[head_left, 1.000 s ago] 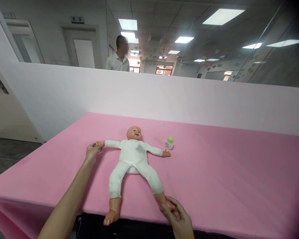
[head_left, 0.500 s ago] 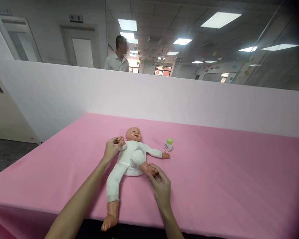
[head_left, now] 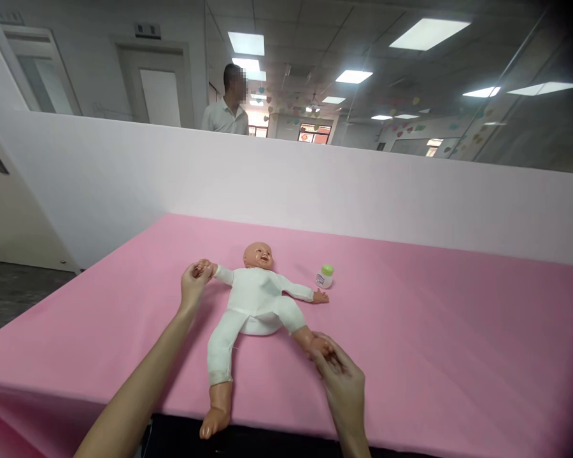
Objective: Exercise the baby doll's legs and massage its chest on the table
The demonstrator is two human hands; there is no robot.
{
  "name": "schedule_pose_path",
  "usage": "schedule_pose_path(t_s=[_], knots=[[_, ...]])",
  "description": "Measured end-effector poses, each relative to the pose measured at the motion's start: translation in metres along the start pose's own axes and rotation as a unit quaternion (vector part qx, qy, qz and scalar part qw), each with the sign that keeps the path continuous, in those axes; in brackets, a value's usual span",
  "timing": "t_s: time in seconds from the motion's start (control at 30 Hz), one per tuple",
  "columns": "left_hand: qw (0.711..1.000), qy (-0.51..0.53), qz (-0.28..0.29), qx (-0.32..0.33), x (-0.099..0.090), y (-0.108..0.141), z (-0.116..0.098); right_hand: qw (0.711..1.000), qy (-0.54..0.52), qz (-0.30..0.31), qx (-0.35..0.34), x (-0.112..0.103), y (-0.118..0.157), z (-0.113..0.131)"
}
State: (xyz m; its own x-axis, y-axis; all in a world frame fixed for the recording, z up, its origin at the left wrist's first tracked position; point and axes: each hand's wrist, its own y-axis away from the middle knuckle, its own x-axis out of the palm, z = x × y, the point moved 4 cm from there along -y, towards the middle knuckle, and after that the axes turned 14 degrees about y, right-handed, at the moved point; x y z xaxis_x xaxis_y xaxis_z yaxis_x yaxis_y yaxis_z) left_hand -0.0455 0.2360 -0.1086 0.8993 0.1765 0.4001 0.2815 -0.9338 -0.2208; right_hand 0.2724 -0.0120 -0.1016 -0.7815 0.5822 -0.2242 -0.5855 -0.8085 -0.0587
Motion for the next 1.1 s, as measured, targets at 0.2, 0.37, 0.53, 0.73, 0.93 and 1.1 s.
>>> schedule_pose_path(t_s=[0.2,0.37,0.53,0.73,0.93,1.1], knots=[[0.97,0.105,-0.142,-0.167,-0.05,-0.008,0.033,0.996,0.063,0.034,0.059,-0.026,0.032,-0.062],[0.971,0.099,-0.147,-0.16,-0.047,-0.01,0.033,0.992,0.079,0.041,0.093,-0.021,0.043,-0.077],[0.999,0.025,-0.041,-0.009,-0.004,-0.004,-0.002,0.996,0.083,-0.027,0.018,-0.015,0.025,-0.04],[0.951,-0.221,0.178,0.123,0.067,0.032,-0.02,0.989,0.095,0.039,-0.104,0.035,-0.002,0.01],[0.863,-0.412,0.241,0.165,0.086,0.048,-0.001,0.982,0.093,0.077,-0.144,0.082,-0.022,0.019],[0.923,-0.303,0.192,0.141,0.068,0.037,-0.012,0.991,0.059,0.058,-0.101,0.062,-0.018,0.019]])
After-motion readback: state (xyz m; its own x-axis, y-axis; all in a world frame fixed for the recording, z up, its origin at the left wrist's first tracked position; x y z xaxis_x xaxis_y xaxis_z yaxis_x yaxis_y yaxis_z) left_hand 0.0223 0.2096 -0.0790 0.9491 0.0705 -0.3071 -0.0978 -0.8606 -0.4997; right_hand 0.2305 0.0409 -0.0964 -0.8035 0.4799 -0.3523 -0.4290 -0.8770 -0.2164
